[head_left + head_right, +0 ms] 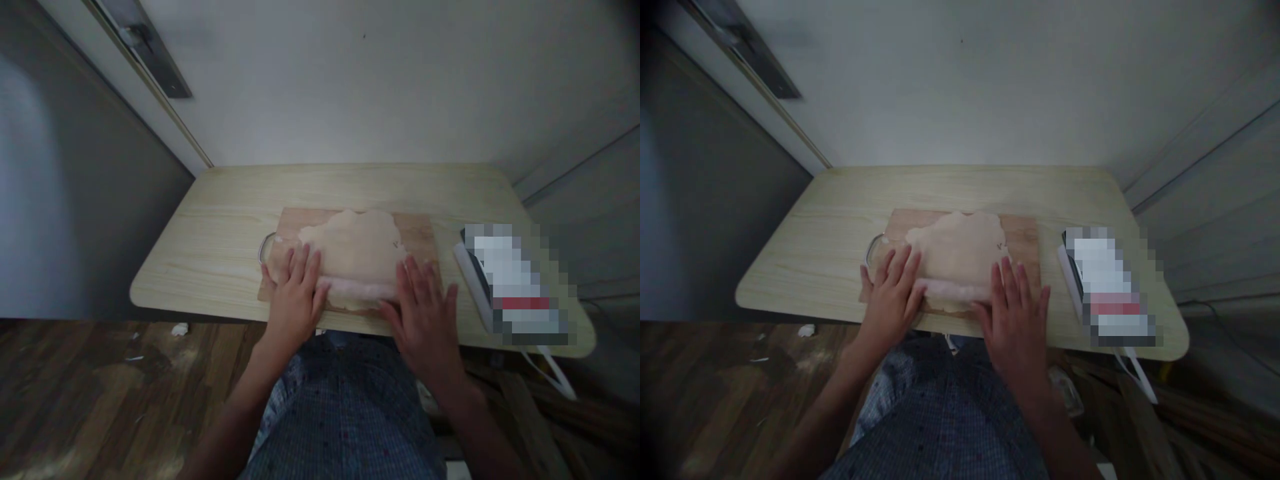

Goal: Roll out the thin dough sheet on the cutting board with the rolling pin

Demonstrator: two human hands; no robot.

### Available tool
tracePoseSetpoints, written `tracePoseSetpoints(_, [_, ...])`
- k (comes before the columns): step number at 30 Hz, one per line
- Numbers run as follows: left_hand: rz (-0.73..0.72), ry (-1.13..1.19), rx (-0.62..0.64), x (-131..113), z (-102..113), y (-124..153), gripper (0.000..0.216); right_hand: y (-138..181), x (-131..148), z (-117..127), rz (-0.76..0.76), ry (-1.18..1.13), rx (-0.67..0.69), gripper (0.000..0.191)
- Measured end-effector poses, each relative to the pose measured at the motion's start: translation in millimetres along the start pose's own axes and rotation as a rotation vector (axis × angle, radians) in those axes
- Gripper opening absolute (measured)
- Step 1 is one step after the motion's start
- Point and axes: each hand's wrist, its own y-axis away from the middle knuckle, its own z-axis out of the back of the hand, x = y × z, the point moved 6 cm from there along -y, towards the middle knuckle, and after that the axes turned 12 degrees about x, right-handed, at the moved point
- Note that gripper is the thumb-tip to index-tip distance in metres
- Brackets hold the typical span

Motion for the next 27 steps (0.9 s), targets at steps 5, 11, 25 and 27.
tracePoseSetpoints(5, [-0.048, -0.048, 0.085, -0.2, 6.8, -96.2, 0.045, -84.4, -23.0, 8.8, -0.098, -0.052, -0.092, 0.048])
tracePoseSetpoints(11, [-0.041, -0.02, 0.044, -2.2, 11.4, -104.4, 0.046, -98.9, -27.1, 9.5, -0.08, -0.053, -0.015, 0.047])
tracePoseSetpoints(25, [0.007, 0.031, -0.082, -9.6, -3.5, -16.9, 0.05, -14.9, 0.7, -1.3, -0.017, -0.012, -0.028, 0.053])
tracePoseSetpoints(27, [0.017, -0.001, -0.079, -8.6, 1.9, -52.4, 0.049, -56.5, -9.0, 1.4, -0.01, 0.005, -0.039, 0.05])
